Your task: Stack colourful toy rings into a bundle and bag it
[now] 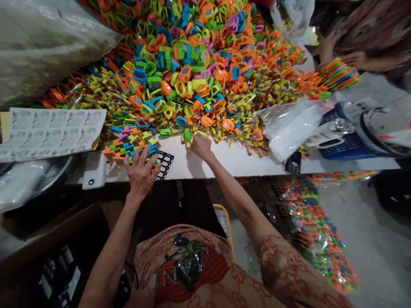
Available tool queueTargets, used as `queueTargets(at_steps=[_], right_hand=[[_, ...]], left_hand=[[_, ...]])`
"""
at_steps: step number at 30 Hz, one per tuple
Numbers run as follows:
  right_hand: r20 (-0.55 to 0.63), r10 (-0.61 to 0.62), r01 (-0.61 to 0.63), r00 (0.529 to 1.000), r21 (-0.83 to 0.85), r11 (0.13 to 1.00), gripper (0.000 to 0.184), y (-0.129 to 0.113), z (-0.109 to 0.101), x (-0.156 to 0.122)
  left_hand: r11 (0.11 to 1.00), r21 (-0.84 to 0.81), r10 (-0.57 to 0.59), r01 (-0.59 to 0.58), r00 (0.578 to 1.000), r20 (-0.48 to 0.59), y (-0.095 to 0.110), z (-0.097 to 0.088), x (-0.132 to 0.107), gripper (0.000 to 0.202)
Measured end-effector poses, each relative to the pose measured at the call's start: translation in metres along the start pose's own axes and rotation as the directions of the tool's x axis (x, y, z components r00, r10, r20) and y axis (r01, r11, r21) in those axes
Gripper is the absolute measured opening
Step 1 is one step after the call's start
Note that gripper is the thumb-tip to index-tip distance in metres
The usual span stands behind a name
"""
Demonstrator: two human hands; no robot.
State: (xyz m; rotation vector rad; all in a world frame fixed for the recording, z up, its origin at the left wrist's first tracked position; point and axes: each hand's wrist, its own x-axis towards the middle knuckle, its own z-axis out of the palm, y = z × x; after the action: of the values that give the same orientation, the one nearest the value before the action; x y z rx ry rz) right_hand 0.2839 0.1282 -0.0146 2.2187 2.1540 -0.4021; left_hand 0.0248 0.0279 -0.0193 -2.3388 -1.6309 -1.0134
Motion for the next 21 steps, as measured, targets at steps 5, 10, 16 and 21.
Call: queueTargets(at_steps=[5,10,16,21], right_hand=[[-0.092,0.018,-0.014,0.996,0.052,0.999,0.033,-0.008,-0.008,0.006],[-0.101,-0.225,0.229,0.969,0.028,0.973,0.051,-0.058,0.0,0.024],[-0.053,-0.232,0.235,0.971,0.057,0.97,0.053,-0.071,0.001,0.033],[-0.148,-0.21,0.254,0.966,0.428,0.867,0.019,-0.045,0.009,0.005]], left_hand=[[0.999,0.028,0.017,-0.016,1.0,-0.018,0.001,-0.001,0.0,0.026],[0.999,0.044,0.032,-0.031,0.999,-0.011,0.0,-0.003,0.001,0.024],[0.999,0.041,0.024,-0.024,1.0,0.0,0.0,-0.004,0.0,0.025],[1.0,0.001,-0.023,0.023,0.999,0.026,0.001,-0.002,-0.001,0.027]])
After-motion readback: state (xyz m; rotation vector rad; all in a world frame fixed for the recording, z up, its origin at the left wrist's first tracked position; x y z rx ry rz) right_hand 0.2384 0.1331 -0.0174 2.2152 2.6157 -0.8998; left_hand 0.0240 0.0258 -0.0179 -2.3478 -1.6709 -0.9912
